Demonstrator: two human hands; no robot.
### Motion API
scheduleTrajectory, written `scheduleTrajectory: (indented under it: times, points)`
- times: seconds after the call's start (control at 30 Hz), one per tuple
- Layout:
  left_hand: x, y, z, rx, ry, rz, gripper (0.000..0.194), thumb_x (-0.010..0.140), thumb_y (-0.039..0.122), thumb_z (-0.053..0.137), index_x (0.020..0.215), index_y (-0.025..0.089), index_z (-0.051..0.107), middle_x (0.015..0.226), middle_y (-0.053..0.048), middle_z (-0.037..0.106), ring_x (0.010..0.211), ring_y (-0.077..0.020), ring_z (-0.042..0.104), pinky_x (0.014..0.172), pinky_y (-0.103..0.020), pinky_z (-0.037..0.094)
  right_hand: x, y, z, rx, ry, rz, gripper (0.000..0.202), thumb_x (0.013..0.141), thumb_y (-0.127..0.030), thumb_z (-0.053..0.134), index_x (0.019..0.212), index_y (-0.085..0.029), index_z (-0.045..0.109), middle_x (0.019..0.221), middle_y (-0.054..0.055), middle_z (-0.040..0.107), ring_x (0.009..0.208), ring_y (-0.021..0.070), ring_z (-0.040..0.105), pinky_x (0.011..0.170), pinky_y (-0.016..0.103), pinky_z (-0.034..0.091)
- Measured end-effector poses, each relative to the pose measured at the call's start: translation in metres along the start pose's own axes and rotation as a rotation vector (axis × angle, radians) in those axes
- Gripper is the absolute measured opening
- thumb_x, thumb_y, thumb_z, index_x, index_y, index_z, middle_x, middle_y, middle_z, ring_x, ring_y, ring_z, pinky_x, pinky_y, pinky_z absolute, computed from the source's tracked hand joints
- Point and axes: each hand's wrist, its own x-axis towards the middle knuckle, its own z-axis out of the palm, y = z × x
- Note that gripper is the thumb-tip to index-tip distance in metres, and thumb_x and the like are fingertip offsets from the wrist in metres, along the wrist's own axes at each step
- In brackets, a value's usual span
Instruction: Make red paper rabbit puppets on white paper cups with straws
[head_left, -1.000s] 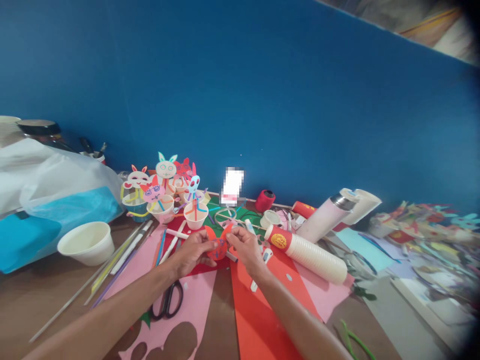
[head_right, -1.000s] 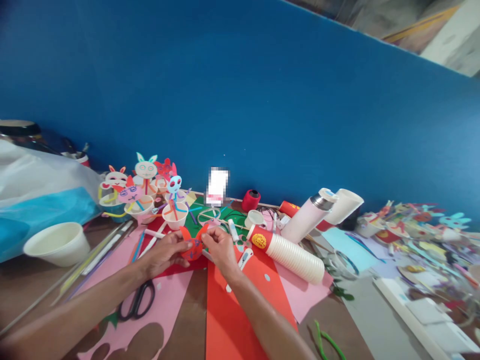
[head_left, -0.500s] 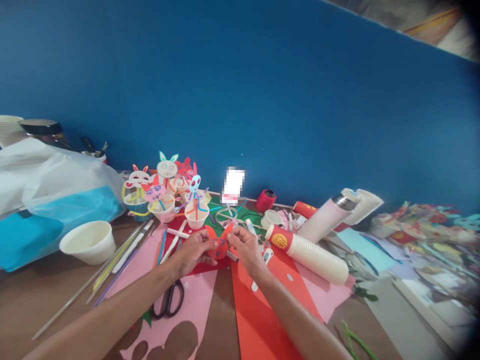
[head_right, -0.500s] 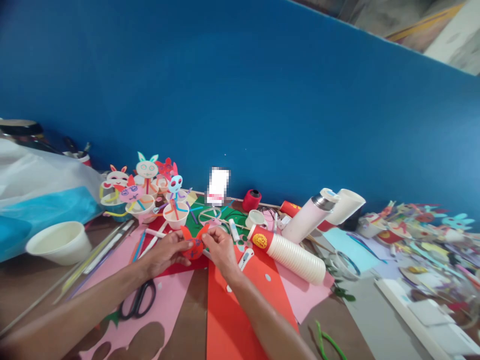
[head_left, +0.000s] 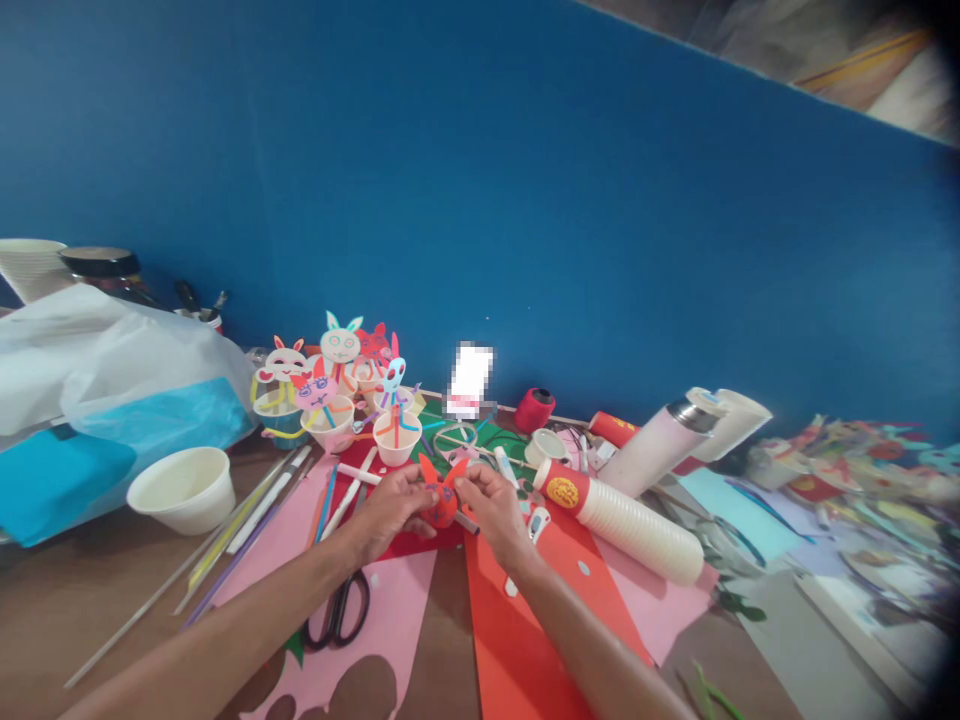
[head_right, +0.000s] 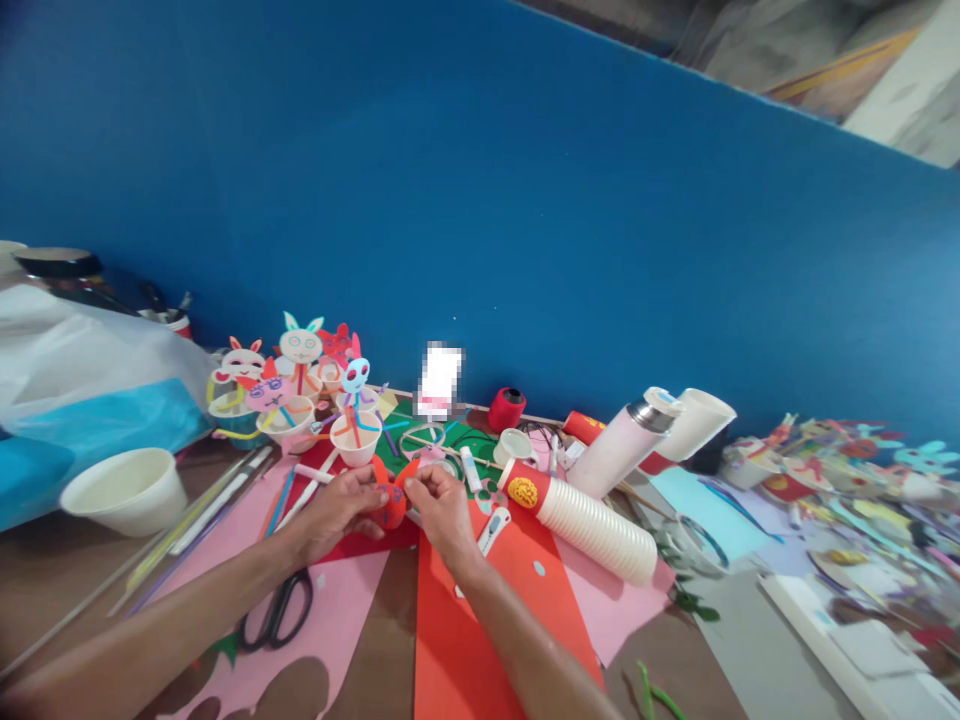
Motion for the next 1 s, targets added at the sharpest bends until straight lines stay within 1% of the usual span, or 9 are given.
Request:
scheduleTrajectory:
  times: [0.1,0.2,0.3,0.4,0.63,0.77,0.9,1.0]
  points:
    - [-0.001,0.001,0.000,0.026,0.009,0.015,0.025,0.067,0.026,0.064,0.088,0.015,0.059,0.074,-0.005,0.065,0.061,-0.0146,0.060,0.045,-0.023,0.049,0.001,0.003,-0.001,0.013,-0.008,-0.014,0.018,0.071,-0.031,0.056,0.063,-0.016,0.051,0.052,-0.004,0.044,0.047,0.0071,0.037,0.045,0.020,0.029]
    - [-0.002,0.002,0.002,0.046,0.031,0.017,0.025,0.065,0.028,0.064,0.086,0.014,0.061,0.071,-0.005,0.066,0.059,-0.0145,0.060,0.044,-0.023,0.048,0.002,0.005,-0.001,0.026,-0.018,-0.013,0.017,0.071,-0.031,0.055,0.064,-0.016,0.053,0.054,-0.003,0.047,0.049,0.0081,0.040,0.047,0.020,0.031]
    - [-0.003,0.005,0.004,0.080,0.057,-0.005,0.026,0.063,0.030,0.066,0.082,0.013,0.062,0.068,-0.006,0.066,0.058,-0.0159,0.060,0.043,-0.024,0.048,0.003,0.003,0.001,0.055,-0.015,0.004,0.015,0.070,-0.030,0.056,0.063,-0.017,0.053,0.054,-0.003,0.049,0.050,0.0092,0.044,0.050,0.021,0.035]
    - [-0.003,0.008,0.005,0.107,0.081,-0.027,0.026,0.062,0.031,0.066,0.079,0.012,0.062,0.067,-0.007,0.067,0.058,-0.0169,0.061,0.043,-0.024,0.048,0.002,0.001,0.002,0.062,-0.006,0.013,0.014,0.069,-0.028,0.057,0.062,-0.017,0.053,0.052,-0.004,0.048,0.050,0.0092,0.044,0.051,0.021,0.036]
    - [-0.003,0.007,0.005,0.128,0.069,0.001,0.026,0.064,0.029,0.065,0.083,0.012,0.062,0.069,-0.007,0.068,0.058,-0.0161,0.061,0.045,-0.024,0.048,0.002,0.002,0.002,0.027,0.004,0.022,0.015,0.068,-0.029,0.057,0.061,-0.017,0.053,0.051,-0.004,0.046,0.047,0.0085,0.040,0.047,0.021,0.032]
    - [-0.003,0.007,0.005,0.136,0.064,0.011,0.023,0.063,0.030,0.065,0.079,0.012,0.063,0.067,-0.006,0.067,0.058,-0.0163,0.061,0.045,-0.024,0.048,0.003,0.003,0.002,0.014,-0.007,0.013,0.016,0.068,-0.032,0.057,0.062,-0.017,0.054,0.053,-0.003,0.048,0.049,0.0092,0.041,0.048,0.022,0.033]
    - [-0.002,0.006,0.005,0.132,0.088,0.009,0.020,0.063,0.027,0.065,0.076,0.012,0.063,0.066,-0.006,0.067,0.055,-0.0154,0.060,0.044,-0.024,0.048,0.001,0.004,0.002,-0.009,-0.007,0.008,0.022,0.070,-0.036,0.055,0.059,-0.017,0.053,0.052,-0.003,0.045,0.048,0.0090,0.039,0.047,0.022,0.030]
    - [-0.001,0.004,0.004,0.125,0.103,0.000,0.019,0.064,0.025,0.063,0.078,0.011,0.063,0.065,-0.005,0.066,0.053,-0.0143,0.058,0.043,-0.023,0.047,0.000,0.010,0.003,-0.029,-0.030,0.000,0.021,0.070,-0.036,0.057,0.061,-0.017,0.052,0.051,-0.004,0.044,0.047,0.0087,0.037,0.046,0.022,0.029]
